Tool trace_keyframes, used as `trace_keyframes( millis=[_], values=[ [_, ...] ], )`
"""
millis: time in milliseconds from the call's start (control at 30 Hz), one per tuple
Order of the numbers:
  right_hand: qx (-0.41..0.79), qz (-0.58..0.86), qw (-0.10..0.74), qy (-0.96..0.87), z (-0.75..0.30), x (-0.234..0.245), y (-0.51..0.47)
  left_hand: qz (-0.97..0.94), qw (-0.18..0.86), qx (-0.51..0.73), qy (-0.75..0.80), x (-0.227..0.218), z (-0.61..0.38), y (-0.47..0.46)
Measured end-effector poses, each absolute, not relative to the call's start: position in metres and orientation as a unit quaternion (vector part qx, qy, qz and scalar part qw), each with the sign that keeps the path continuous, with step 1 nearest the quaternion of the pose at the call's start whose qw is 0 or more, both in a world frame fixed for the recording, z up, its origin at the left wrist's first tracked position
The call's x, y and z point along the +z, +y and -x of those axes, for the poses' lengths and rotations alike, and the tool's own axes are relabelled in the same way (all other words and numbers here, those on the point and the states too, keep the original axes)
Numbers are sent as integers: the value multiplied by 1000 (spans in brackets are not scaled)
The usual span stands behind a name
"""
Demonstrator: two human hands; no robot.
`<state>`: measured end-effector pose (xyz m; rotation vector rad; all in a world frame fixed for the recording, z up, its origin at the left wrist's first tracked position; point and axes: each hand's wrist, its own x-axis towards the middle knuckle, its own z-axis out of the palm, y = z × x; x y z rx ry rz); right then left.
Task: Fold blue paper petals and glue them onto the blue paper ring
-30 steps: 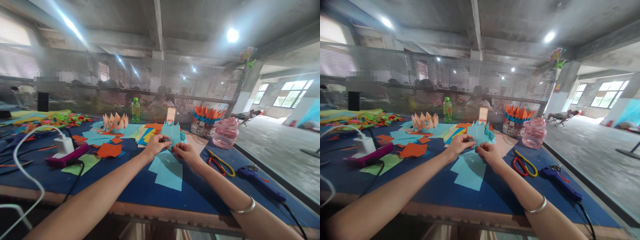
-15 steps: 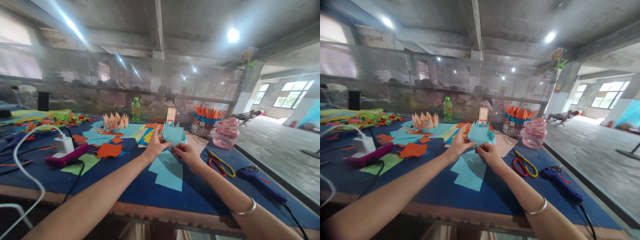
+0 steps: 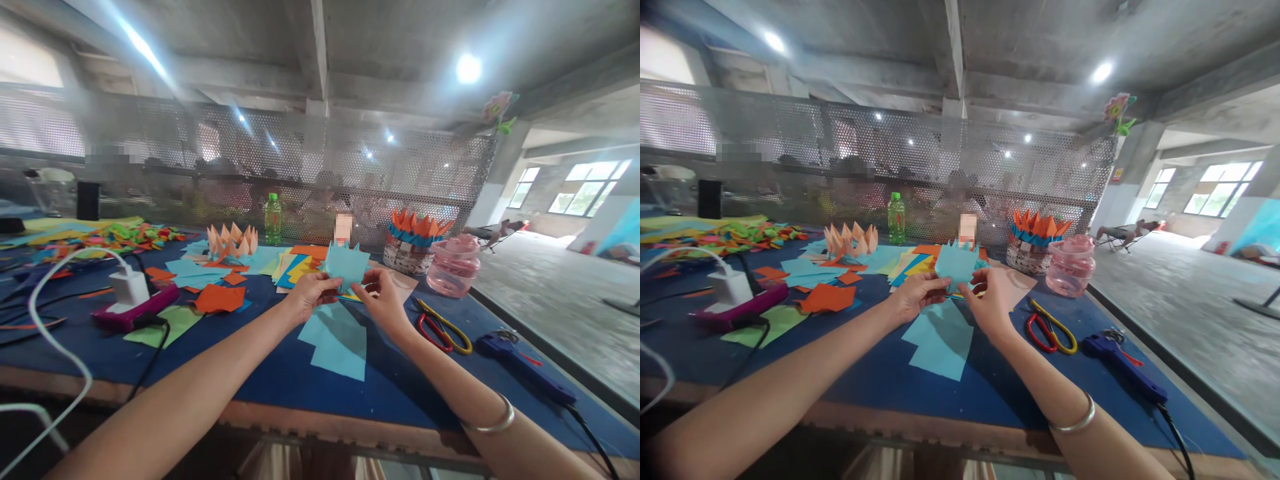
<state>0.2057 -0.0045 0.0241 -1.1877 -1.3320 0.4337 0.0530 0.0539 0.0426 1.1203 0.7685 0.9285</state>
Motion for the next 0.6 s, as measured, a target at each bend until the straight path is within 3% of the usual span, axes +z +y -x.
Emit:
trace_keyframes(
  millis=[200,600],
  values=[
    [10,515,553,-655,-210,30,-9,-493,694,393,349,46,-53,50],
    [66,519,525,-671,-210,22,-4,-504,700,371,343,41,-54,51]
  ],
)
